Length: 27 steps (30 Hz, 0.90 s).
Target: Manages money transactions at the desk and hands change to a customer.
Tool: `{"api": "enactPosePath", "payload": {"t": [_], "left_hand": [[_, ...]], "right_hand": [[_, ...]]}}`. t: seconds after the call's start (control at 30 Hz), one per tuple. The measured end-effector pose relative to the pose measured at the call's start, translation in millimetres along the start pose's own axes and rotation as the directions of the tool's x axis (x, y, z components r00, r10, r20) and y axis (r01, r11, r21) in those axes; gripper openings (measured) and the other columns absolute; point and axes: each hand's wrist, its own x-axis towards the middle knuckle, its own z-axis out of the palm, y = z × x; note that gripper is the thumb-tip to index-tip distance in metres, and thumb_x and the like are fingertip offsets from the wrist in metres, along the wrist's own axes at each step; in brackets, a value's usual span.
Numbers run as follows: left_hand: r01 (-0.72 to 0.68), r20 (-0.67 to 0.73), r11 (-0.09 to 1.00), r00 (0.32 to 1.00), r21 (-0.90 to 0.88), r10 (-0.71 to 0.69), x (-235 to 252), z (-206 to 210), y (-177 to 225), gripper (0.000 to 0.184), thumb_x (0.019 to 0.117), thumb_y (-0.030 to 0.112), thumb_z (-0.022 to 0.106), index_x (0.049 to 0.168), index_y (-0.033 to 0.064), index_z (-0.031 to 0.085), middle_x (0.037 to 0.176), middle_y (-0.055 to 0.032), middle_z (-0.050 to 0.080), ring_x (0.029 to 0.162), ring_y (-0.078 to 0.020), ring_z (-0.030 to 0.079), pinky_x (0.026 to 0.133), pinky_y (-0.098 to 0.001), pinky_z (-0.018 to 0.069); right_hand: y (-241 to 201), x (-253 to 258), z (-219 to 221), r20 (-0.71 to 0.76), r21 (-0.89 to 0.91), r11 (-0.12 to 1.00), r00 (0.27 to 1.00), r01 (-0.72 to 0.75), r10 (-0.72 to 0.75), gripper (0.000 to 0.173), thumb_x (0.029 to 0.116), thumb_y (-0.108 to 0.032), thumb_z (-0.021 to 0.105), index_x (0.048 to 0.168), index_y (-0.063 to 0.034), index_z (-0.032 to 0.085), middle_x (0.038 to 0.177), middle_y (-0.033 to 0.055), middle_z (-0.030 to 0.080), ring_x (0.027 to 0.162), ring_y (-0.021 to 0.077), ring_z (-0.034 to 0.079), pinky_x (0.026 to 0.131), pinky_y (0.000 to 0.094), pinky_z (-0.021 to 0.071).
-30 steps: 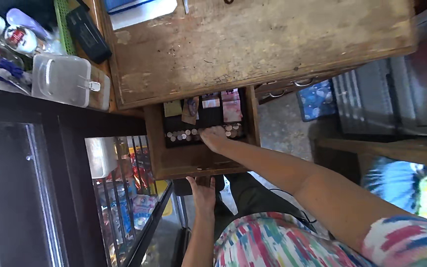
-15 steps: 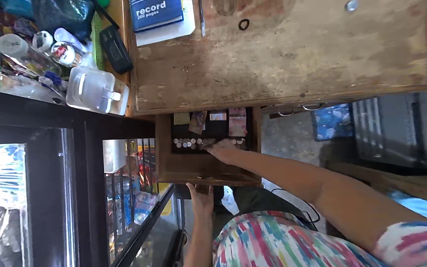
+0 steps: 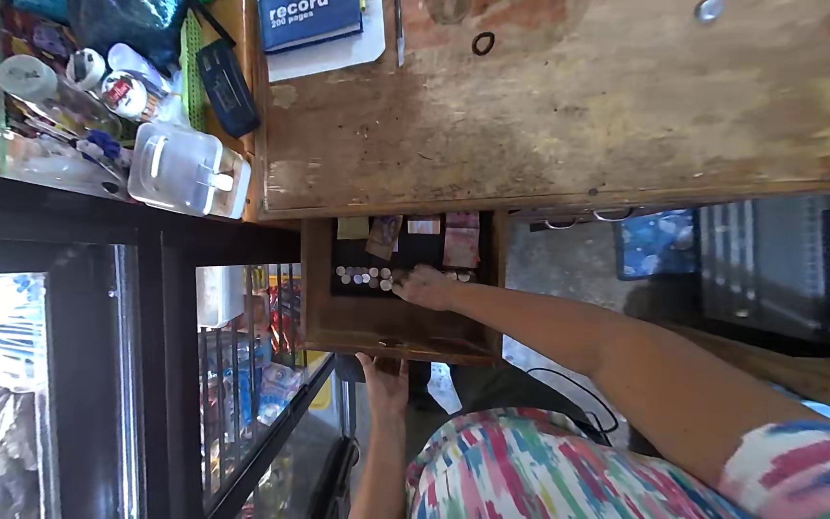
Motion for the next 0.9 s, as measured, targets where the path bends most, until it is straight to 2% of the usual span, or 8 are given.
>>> {"api": "enactPosePath", "payload": {"t": [0.17,0.27,0.33,0.43,0.5,0.63,0.73,0.9], "left_hand": [[-0.002,0.001,1.000,1.000,0.031,0.002,-4.9,3.7,4.0,0.073,0.1045,0.066,0.026,0.139,0.0054,0.049,0.124,-0.0153,0.065,0.109,-0.0258,0.066,0.091,-0.0431,0.0560],[0.003,0.017,0.997,1.000,0.075,-0.004,-8.0,26.8,14.7,0.073,0.1055,0.063,0.027,0.143,0.0041,0.047,0.132,-0.0164,0.062,0.116,-0.0269,0.063,0.097,-0.0438,0.0531],[0.000,0.057,0.993,0.998,0.115,-0.007,-4.0,48.6,21.7,0.073,0.1058,0.063,0.027,0.144,0.0027,0.046,0.134,-0.0168,0.061,0.118,-0.0264,0.063,0.098,-0.0425,0.0527],[-0.006,0.154,0.996,0.988,0.094,-0.009,15.9,91.5,31.5,0.072,0.1061,0.062,0.029,0.145,0.0031,0.044,0.137,-0.0173,0.059,0.122,-0.0265,0.061,0.101,-0.0424,0.0518],[-0.029,0.243,0.998,0.970,0.059,0.014,30.3,121.6,39.5,0.070,0.1064,0.061,0.031,0.144,0.0033,0.045,0.133,-0.0178,0.061,0.118,-0.0274,0.063,0.100,-0.0428,0.0527],[-0.171,0.410,0.971,0.908,0.167,0.089,18.5,149.8,51.2,0.072,0.1070,0.059,0.034,0.151,0.0015,0.034,0.143,-0.0212,0.053,0.123,-0.0308,0.062,0.103,-0.0433,0.0525],[-0.446,0.580,0.819,0.795,0.362,0.177,-28.5,125.9,53.1,0.067,0.1079,0.055,0.036,0.158,0.0116,0.027,0.154,-0.0143,0.045,0.132,-0.0279,0.056,0.107,-0.0467,0.0498],[-0.883,0.716,0.392,0.447,0.258,0.537,-108.1,17.6,44.9,0.043,0.1090,0.026,0.044,0.146,0.0056,0.054,0.148,-0.0087,0.055,0.135,-0.0188,0.054,0.111,-0.0407,0.0464]], "right_hand": [[-0.7,-10.5,-8.7,-0.201,0.111,0.992,0.976,-0.064,0.086,0.025,0.1080,-0.011,0.045,0.115,-0.0010,0.066,0.106,0.0193,0.070,0.091,0.0385,0.070,0.080,0.0542,0.0565],[-7.8,-27.4,-35.9,-0.247,0.460,0.866,0.909,-0.196,0.336,0.031,0.1086,-0.024,0.048,0.117,-0.0033,0.069,0.100,0.0192,0.073,0.094,0.0375,0.073,0.084,0.0581,0.0571],[-8.6,-49.2,-54.8,-0.183,0.772,0.612,0.862,-0.173,0.474,0.031,0.1078,-0.024,0.051,0.117,-0.0006,0.069,0.101,0.0183,0.071,0.093,0.0296,0.070,0.088,0.0501,0.0563],[-7.0,-83.4,-62.0,-0.046,0.998,0.062,0.784,0.010,0.619,0.022,0.1071,-0.024,0.048,0.099,-0.0083,0.063,0.069,-0.0015,0.052,0.050,0.0055,0.044,0.048,0.0218,0.0412],[-5.1,-103.6,-65.6,0.090,0.961,-0.257,0.760,0.104,0.643,0.022,0.1097,-0.025,0.045,0.097,-0.0123,0.058,0.065,-0.0045,0.048,0.048,0.0039,0.042,0.045,0.0186,0.0397],[-17.4,-138.3,-67.1,0.079,0.855,-0.448,0.787,0.261,0.611,0.032,0.1117,-0.017,0.031,0.115,-0.0040,0.060,0.103,0.0121,0.071,0.087,0.0195,0.072,0.076,0.0302,0.0612],[-46.2,-150.8,-65.9,-0.061,0.787,-0.522,0.884,0.328,0.464,0.053,0.1133,-0.034,0.020,0.131,-0.0026,0.059,0.128,0.0183,0.068,0.116,0.0292,0.068,0.100,0.0417,0.0569],[-133.5,-159.1,-62.2,-0.223,0.808,-0.507,0.953,0.299,0.207,0.084,0.1031,-0.068,0.013,0.144,-0.0071,0.053,0.144,0.0151,0.060,0.133,0.0297,0.059,0.110,0.0448,0.0500]]}}
